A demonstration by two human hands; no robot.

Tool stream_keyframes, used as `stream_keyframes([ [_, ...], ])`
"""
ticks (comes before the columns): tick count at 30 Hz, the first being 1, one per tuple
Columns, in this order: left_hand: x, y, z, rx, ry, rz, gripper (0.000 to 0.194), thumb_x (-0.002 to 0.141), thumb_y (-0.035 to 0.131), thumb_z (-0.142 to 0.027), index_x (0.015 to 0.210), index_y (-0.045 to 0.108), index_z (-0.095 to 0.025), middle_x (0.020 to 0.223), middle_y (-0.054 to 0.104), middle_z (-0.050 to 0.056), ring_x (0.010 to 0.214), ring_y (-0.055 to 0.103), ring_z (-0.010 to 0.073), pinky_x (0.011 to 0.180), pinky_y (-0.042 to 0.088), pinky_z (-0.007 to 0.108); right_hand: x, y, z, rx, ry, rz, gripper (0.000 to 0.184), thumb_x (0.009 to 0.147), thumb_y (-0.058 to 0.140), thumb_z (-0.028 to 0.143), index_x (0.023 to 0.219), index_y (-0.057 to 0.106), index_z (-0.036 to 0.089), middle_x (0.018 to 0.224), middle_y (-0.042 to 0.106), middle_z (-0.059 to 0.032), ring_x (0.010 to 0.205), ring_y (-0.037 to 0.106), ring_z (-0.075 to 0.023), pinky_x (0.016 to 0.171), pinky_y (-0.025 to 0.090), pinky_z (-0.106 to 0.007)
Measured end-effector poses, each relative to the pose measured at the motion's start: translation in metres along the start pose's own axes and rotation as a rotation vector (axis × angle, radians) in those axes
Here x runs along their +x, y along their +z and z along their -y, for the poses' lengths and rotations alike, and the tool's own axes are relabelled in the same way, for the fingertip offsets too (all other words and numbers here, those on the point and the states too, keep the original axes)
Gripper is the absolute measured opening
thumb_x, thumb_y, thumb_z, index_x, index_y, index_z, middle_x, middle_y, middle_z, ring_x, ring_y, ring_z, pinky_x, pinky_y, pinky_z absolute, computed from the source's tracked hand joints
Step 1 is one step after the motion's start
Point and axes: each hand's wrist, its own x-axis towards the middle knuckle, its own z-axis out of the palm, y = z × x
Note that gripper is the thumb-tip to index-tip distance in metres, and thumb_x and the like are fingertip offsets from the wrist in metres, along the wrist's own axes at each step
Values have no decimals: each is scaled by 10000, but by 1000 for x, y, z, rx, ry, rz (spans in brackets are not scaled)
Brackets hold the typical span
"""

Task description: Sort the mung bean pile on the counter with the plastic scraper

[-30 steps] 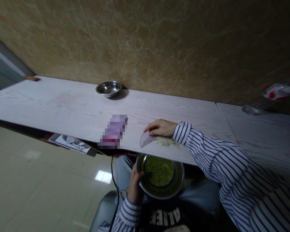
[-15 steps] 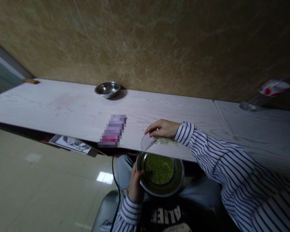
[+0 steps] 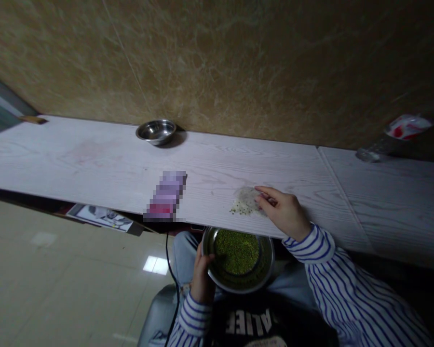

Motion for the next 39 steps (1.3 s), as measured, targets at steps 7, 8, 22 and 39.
stream_keyframes([
  [7,1,-6,1,20,-8,-9,585,720,641,-297,1300,660,-222,1233,722,77,1251,587,341,1054,448,463,-29,5,-6,-32,69,-63,344,886,595,304,1154,764,170,825,793,-88,611,726,-199,576,599,-309],
  [8,1,-6,1,25,-9,-5,576,722,639,-300,1292,664,-220,1228,723,79,1240,592,339,1042,457,458,-29,7,-5,-37,58,-54,339,887,594,298,1152,766,175,831,797,-87,622,732,-200,588,604,-310],
  [22,5,-10,5,30,-2,-21,598,701,648,-315,1291,665,-221,1189,740,80,1218,602,360,1041,449,491,-31,13,7,-12,-21,34,315,905,576,244,1134,772,154,952,812,-107,765,781,-218,754,637,-329],
  [39,-2,-2,-3,15,16,-25,544,678,670,-300,1212,703,-203,1185,745,84,1227,598,362,1064,438,489,-35,11,8,7,17,54,312,897,578,256,1124,777,178,921,814,-92,723,769,-205,685,630,-311],
])
